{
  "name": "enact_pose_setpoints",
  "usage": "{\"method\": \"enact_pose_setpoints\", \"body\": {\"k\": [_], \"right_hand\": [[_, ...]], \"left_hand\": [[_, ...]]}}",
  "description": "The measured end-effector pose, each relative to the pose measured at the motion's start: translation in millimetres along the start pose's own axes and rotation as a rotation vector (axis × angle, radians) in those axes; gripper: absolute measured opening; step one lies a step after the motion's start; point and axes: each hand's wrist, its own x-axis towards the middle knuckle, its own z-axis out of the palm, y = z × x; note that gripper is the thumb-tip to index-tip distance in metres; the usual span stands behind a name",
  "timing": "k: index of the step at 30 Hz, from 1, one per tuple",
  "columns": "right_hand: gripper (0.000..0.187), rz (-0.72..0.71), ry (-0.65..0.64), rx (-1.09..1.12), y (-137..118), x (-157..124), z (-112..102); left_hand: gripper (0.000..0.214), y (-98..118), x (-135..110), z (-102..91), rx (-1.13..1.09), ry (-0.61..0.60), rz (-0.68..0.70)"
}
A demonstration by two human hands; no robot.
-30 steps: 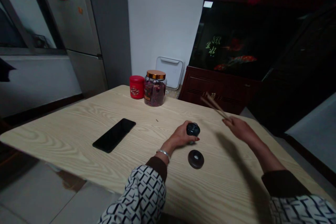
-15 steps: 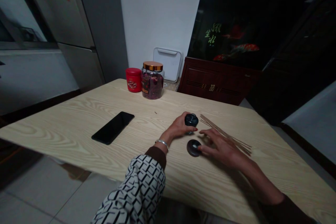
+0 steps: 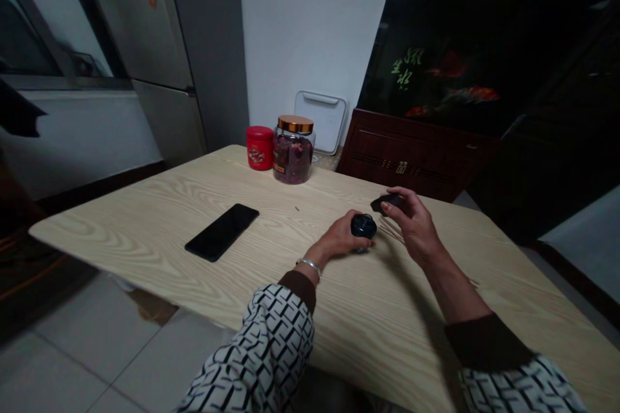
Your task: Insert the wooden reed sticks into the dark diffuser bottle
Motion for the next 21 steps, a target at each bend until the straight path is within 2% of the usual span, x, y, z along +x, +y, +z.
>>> {"method": "enact_pose_setpoints", "body": {"k": [3,6,10,13,17,21], "right_hand": [[0.044,0.011,0.091,0.071,17.6,13.2,15.7],[0.044,-0.007,0.021,0.009,28.1,13.7,18.2],[0.04,-0.057,-0.078,-0.152,29.3,6.2,7.4],[0.04,-0.087,-0.159,-0.315,22.1,4.3,-2.7],[0.053,-0.108,-0.347,-0.627,2.7,11.4,-12.4],[0.047,-0.158,-0.447,-0.954,-19.7,23.3,-8.3]], "left_hand": [[0.072,2.8,-0.6,-0.7,0.026,0.003,0.0],[0.073,2.0,0.8,-0.3,0.011,-0.003,-0.006],[0.077,0.1,2.3,0.6,-0.044,-0.006,-0.014],[0.074,1.9,1.0,-0.4,-0.055,-0.02,-0.009],[0.073,5.0,-1.0,-2.7,-0.047,-0.033,0.007],[0.073,1.8,0.4,-2.2,-0.022,-0.026,0.0]]}}
